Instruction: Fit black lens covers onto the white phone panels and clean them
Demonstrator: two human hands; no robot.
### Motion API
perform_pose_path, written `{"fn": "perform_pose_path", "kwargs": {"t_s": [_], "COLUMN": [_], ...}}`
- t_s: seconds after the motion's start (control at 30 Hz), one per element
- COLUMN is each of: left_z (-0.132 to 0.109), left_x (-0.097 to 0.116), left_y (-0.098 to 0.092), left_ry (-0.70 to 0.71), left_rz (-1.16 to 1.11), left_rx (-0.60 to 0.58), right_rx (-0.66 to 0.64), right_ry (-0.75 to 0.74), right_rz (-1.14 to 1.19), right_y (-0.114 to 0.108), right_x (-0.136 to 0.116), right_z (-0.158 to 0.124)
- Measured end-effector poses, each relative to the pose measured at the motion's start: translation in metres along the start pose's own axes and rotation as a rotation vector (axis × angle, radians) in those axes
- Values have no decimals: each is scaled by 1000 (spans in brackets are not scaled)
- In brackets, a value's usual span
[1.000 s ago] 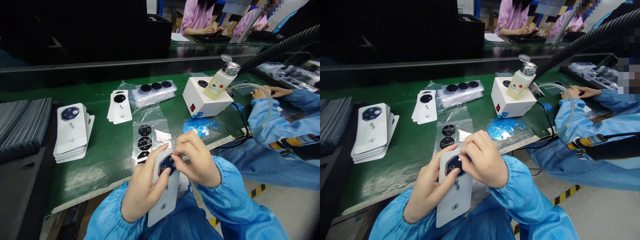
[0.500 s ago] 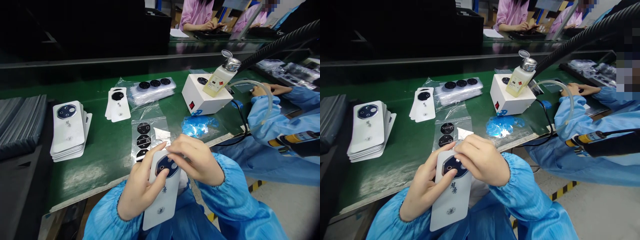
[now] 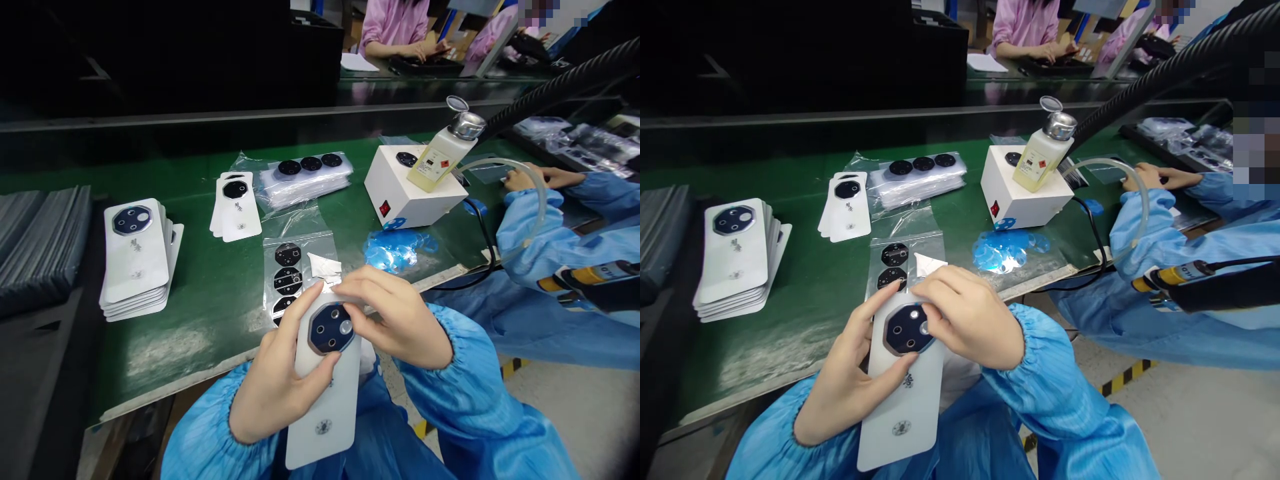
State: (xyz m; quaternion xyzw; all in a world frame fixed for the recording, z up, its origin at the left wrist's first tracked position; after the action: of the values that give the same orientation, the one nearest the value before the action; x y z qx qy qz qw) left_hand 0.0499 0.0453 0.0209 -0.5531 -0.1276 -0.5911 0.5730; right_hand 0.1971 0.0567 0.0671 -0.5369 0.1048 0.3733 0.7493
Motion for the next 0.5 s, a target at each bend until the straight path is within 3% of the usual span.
{"fn": "perform_pose_path", "kwargs": {"t_s": [0.17,0.3,0.5], "left_z": [0,0,1], "left_x": [1,7,10], "left_y": [-2,-1,1], "left_ry": [6,68,123], "left_rz": [29,94,188], "left_rx": [10,3,-40], "right_rx": [168,165,148], "right_ry": [-19,-10,-76], "right_rz": [-58,-57,-266], "right_y": [-6,-4,2], "right_x": [-7,-9,-14], "right_z": [-3,-1,1]}}
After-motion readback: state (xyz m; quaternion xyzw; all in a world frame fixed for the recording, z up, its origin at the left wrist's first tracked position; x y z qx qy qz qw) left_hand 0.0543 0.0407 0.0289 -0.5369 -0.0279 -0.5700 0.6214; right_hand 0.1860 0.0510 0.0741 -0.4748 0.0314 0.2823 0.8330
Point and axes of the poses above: each hand's wrist, its own z-axis towards the middle knuckle, its own y-axis out of the palm, x = y × z, the point moved 5 cm from there along z, towards the middle knuckle, and after that the axes turned 14 degrees about y, right-handed, at the moved point
